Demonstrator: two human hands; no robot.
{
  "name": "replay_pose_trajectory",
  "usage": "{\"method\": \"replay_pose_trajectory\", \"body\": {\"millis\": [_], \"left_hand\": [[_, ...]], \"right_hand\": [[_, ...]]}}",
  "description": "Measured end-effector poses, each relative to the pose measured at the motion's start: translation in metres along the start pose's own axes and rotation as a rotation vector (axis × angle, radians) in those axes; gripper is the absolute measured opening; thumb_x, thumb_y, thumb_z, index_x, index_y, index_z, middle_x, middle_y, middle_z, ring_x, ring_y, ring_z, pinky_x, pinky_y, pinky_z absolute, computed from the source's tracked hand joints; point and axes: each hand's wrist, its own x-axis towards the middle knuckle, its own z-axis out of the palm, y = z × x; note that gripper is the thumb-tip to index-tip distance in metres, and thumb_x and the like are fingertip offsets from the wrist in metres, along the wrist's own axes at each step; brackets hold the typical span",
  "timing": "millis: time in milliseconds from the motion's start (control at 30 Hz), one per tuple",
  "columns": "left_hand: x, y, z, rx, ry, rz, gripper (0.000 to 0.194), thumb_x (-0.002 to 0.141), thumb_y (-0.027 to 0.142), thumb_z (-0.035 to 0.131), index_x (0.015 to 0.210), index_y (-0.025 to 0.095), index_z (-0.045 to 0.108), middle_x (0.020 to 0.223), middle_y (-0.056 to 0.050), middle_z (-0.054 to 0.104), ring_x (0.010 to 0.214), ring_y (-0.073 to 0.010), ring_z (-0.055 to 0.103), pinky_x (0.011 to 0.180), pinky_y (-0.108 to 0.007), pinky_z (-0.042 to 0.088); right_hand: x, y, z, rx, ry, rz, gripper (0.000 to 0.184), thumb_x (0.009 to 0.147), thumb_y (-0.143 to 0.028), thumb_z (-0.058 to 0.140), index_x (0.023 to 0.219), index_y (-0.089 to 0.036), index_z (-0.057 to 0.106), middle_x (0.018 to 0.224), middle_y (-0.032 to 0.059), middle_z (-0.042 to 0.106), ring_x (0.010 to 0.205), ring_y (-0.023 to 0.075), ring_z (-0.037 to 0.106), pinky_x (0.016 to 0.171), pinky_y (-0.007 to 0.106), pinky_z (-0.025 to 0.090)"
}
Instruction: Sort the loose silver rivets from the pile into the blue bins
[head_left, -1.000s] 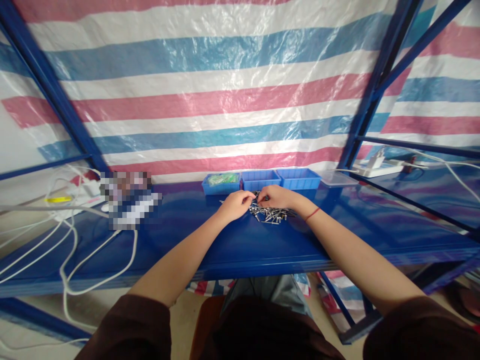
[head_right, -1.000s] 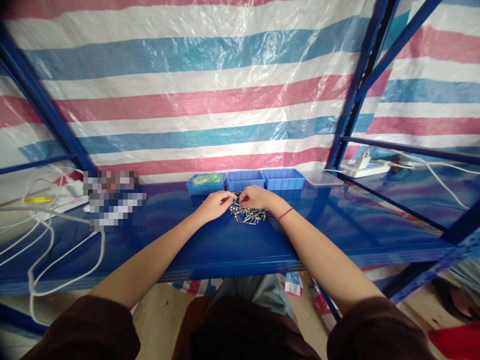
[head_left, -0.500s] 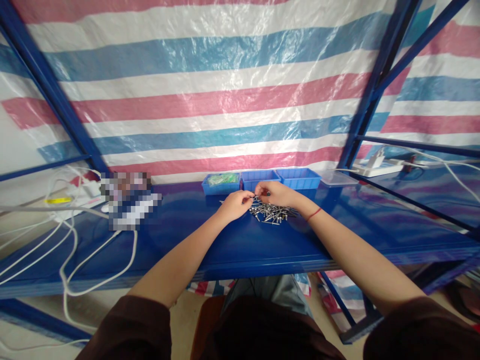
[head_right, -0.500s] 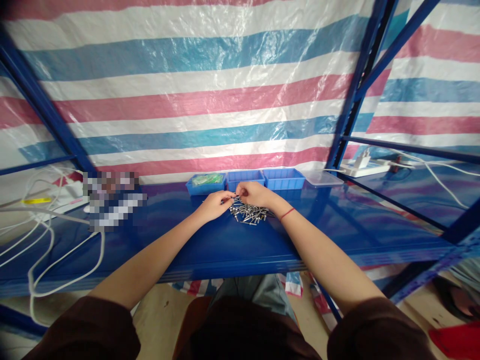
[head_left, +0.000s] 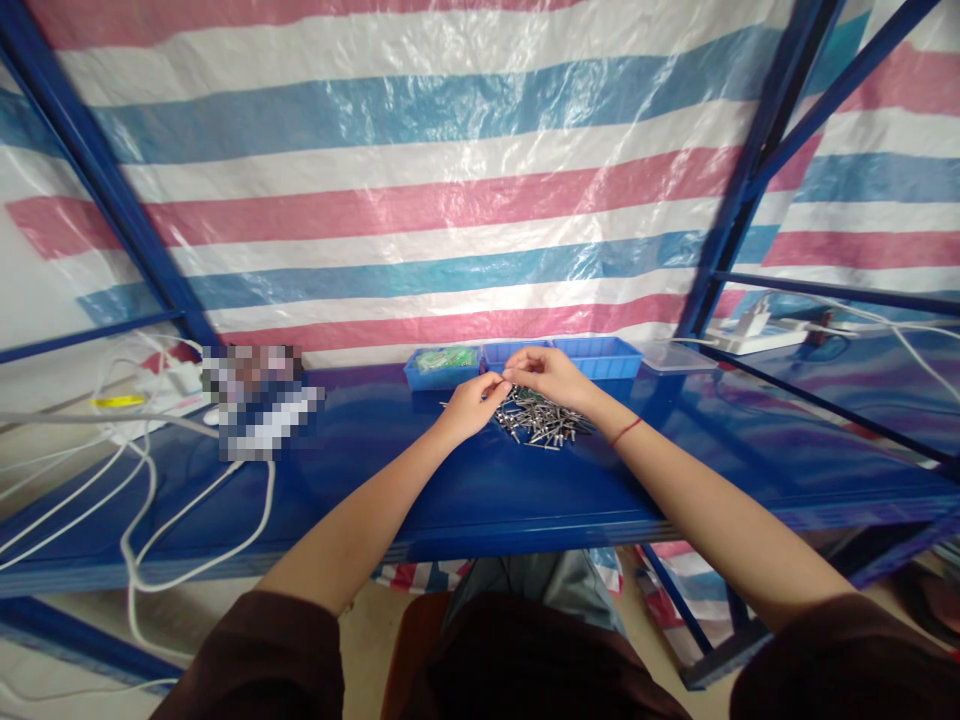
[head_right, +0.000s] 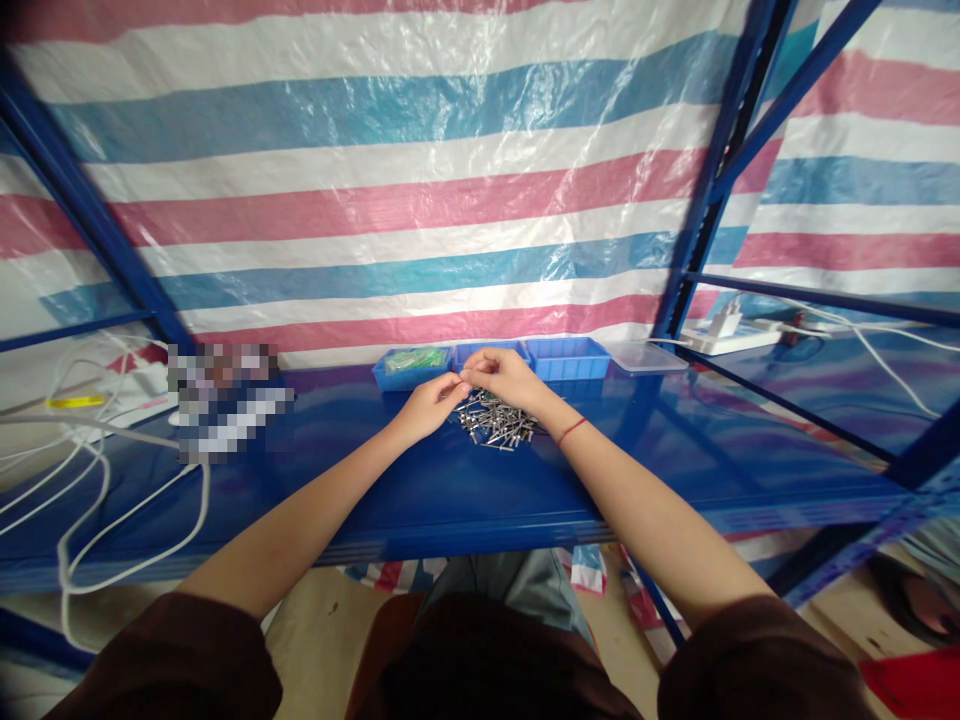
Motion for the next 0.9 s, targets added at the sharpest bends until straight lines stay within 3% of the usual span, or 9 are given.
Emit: {"method": "replay_pose_trajectory", "body": {"millis": [233, 467, 600, 767, 900], "left_hand": [[0.003, -0.007, 0.003, -0.008, 0.037, 0.015, 0.025, 0.082, 0.039, 0.052, 0.076, 0.015, 0.058, 0.066, 0.002, 0.057, 0.064, -0.0122, 0.053, 0.062, -0.023, 0.041], [0.003, -0.006, 0.0, 0.009, 0.143, 0.02, 0.02, 0.08, 0.034, 0.054, 0.074, 0.016, 0.059, 0.068, 0.001, 0.061, 0.064, -0.0113, 0.054, 0.062, -0.022, 0.041], [0.003, -0.004, -0.003, 0.035, 0.174, 0.007, 0.013, 0.077, 0.028, 0.056, 0.073, 0.017, 0.059, 0.067, 0.002, 0.061, 0.062, -0.011, 0.054, 0.062, -0.021, 0.041], [0.003, -0.002, -0.003, 0.061, 0.172, 0.013, 0.014, 0.077, 0.029, 0.056, 0.071, 0.016, 0.057, 0.064, 0.003, 0.058, 0.062, -0.0108, 0.052, 0.06, -0.02, 0.039], [0.002, -0.001, -0.003, 0.054, 0.163, 0.014, 0.016, 0.076, 0.031, 0.057, 0.07, 0.016, 0.056, 0.063, 0.003, 0.057, 0.061, -0.0108, 0.052, 0.06, -0.021, 0.039]], "right_hand": [[-0.005, -0.012, 0.004, -0.186, -0.046, -0.132, 0.024, 0.079, -0.037, 0.056, 0.08, -0.015, 0.063, 0.072, 0.0024, 0.063, 0.064, 0.0108, 0.053, 0.06, 0.026, 0.042], [-0.01, -0.023, 0.001, -0.479, -0.008, -0.383, 0.017, 0.083, -0.028, 0.05, 0.078, -0.016, 0.062, 0.075, 0.0035, 0.06, 0.066, 0.0115, 0.051, 0.066, 0.026, 0.04], [-0.012, -0.024, 0.003, -0.505, -0.007, -0.39, 0.019, 0.083, -0.034, 0.055, 0.076, -0.017, 0.06, 0.078, 0.0035, 0.061, 0.066, 0.012, 0.051, 0.066, 0.026, 0.04], [-0.011, -0.021, 0.009, -0.516, 0.092, -0.37, 0.023, 0.084, -0.039, 0.054, 0.079, -0.017, 0.06, 0.077, 0.0038, 0.059, 0.065, 0.0122, 0.05, 0.065, 0.026, 0.039], [-0.011, -0.022, 0.009, -0.482, 0.053, -0.383, 0.023, 0.085, -0.036, 0.054, 0.077, -0.016, 0.062, 0.075, 0.0035, 0.061, 0.066, 0.0124, 0.052, 0.064, 0.025, 0.04]]}}
